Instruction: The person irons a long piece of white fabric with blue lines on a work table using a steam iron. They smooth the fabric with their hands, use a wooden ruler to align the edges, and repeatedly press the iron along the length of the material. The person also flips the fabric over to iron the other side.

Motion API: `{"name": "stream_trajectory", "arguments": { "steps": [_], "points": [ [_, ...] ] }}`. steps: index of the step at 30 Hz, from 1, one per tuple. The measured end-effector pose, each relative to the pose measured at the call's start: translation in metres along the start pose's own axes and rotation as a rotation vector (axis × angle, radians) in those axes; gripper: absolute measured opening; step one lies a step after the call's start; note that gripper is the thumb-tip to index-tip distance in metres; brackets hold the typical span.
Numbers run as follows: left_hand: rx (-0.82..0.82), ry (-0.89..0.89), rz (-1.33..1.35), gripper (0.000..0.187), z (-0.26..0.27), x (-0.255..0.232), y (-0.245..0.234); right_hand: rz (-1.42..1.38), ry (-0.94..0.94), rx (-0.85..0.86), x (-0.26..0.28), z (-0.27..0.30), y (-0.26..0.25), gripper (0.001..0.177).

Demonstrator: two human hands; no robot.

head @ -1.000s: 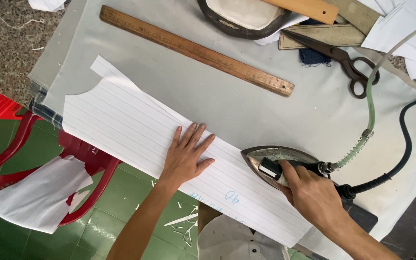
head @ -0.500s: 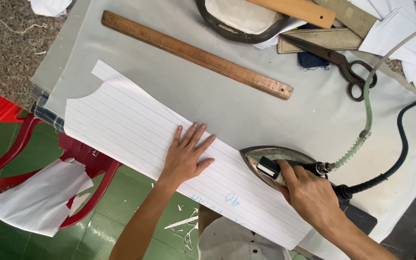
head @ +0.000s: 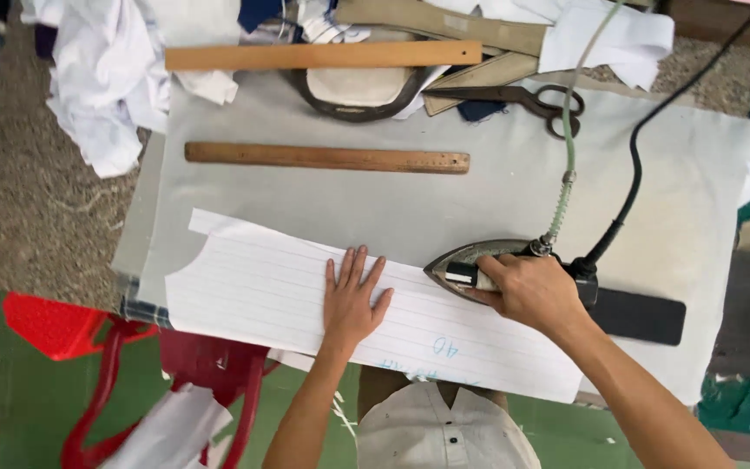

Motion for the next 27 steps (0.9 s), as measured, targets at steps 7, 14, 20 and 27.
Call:
{"name": "stream_trajectory", "arguments": {
  "steps": [7,14,20,27],
  "points": [
    [-0.048,0.057,-0.004,0.057,0.001,-0.006,-0.007,0.211,0.053,-0.199,-0.002,0.016,0.015,0.039],
    [-0.166,0.073,-0.013,0.055,0.006,-0.006,-0.009,0.231,0.084,-0.257,0.0,0.015,0.005,0.033],
    [-0.158,0.052,-0.041,0.054,0.006,-0.003,-0.004,0.185,0.078,-0.181,0.001,0.012,0.004,0.036],
    [-0.078,0.012,-0.034,0.056,0.005,0.0,0.002,0.014,0.011,0.014,0.002,0.001,-0.004,0.052]
  ]
}}
Point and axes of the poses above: each hand's wrist, its own z-axis away from the middle knuckle, its own y-axis out of the palm, x = y × z, the point moved 9 cm from there along -z, towards the middle knuckle, and after that the axes turned 14 degrees about -x, right-handed, at the moved point
